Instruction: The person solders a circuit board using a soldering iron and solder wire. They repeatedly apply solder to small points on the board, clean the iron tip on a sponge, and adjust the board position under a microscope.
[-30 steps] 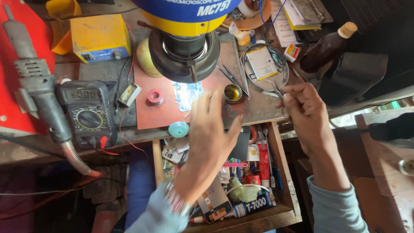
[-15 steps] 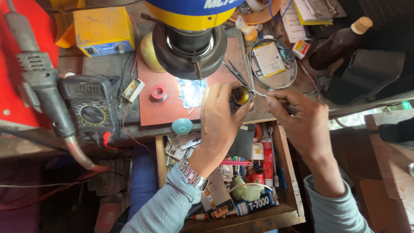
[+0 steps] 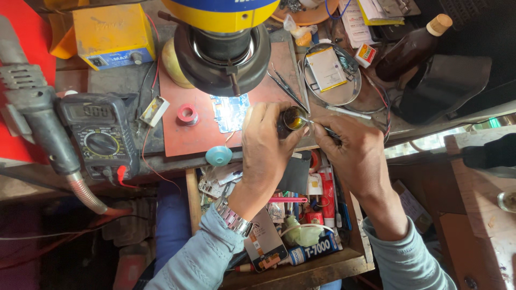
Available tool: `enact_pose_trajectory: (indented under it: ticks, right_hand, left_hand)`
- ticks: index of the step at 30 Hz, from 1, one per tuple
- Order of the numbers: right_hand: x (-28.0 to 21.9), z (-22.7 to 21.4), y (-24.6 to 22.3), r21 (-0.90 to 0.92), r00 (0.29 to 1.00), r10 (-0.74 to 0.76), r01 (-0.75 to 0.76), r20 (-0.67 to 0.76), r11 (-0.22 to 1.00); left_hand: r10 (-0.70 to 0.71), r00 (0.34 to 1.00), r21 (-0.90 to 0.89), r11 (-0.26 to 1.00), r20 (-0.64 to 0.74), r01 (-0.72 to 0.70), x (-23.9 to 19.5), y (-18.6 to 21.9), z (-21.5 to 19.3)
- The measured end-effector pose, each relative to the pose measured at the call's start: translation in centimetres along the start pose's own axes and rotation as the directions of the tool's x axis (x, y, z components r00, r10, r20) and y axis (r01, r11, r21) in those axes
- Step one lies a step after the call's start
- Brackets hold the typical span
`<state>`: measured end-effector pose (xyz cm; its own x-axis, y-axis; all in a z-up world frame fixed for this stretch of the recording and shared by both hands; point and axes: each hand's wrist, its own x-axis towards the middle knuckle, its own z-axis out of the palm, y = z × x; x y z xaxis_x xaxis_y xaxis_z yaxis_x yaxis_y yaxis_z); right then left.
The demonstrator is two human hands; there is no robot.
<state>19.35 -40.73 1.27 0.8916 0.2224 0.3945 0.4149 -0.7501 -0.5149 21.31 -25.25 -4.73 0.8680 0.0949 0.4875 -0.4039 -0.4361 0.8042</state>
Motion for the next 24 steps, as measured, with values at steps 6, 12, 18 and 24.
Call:
enact_pose_trajectory:
  ticks: [6,12,18,24]
  right_hand:
    - [-0.2,-0.1,0.3,-0.003,0.994,0.112,-0.112,-0.009,0.994]
    - [-0.4,0.2,0.8,-0.008,1.000,0.027,-0.027,-0.011,1.000]
    - [-0.8,-0.1,1.1,0.080,0.967,0.252,-0.249,-0.042,0.965]
    - [-1.0,-0.2,1.3,0.340,0.892,0.452,-0.419,-0.018,0.842]
  left_hand:
    - [0.012,1.000,0.008,1.000,-0.006,-0.012,0.0,-0.1,0.2]
    - [0.017,1.000,0.018,1.000,-0.008,-0.017,-0.1,0.1,0.2]
    - [0.025,1.000,0.109,0.994,0.005,-0.025,-0.3,0.5,-0.3]
    - [0.001,1.000,0.229,0.974,0.024,-0.007,0.0,0.9,-0.8]
